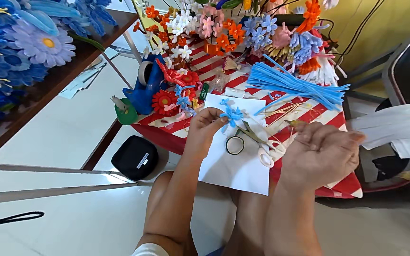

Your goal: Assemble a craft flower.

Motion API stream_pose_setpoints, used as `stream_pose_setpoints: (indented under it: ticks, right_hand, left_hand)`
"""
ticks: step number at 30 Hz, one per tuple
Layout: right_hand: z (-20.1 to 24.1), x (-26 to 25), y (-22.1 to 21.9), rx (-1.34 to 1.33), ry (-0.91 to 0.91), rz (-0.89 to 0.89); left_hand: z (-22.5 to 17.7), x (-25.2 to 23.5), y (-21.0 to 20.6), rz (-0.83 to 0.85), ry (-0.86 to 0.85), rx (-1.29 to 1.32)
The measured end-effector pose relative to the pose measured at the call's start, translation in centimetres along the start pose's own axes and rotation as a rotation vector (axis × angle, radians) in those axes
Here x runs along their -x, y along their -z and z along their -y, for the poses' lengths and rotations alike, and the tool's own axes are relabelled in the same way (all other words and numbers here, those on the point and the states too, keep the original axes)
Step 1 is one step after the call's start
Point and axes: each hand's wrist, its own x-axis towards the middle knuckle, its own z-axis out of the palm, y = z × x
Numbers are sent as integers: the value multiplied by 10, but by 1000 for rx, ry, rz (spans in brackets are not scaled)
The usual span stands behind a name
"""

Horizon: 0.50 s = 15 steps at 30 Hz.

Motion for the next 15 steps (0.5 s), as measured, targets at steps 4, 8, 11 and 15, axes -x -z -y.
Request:
stream_pose_setpoints:
  ticks: [4, 8, 11, 15]
  right_hand:
    - [-11, 11, 1, 119, -159, 246]
    - [-10, 25, -15, 268, -290, 519]
    - [-11, 30, -18, 321, -240, 565]
    - [-11, 31, -17, 289, -218, 583]
  left_hand:
    - [0, 2, -1, 38, -39, 48]
    - [-2, 4, -5, 77, -116, 15]
    - [-3, 5, -4, 119, -165, -12]
    - [-9, 8, -8, 111, -207, -101]
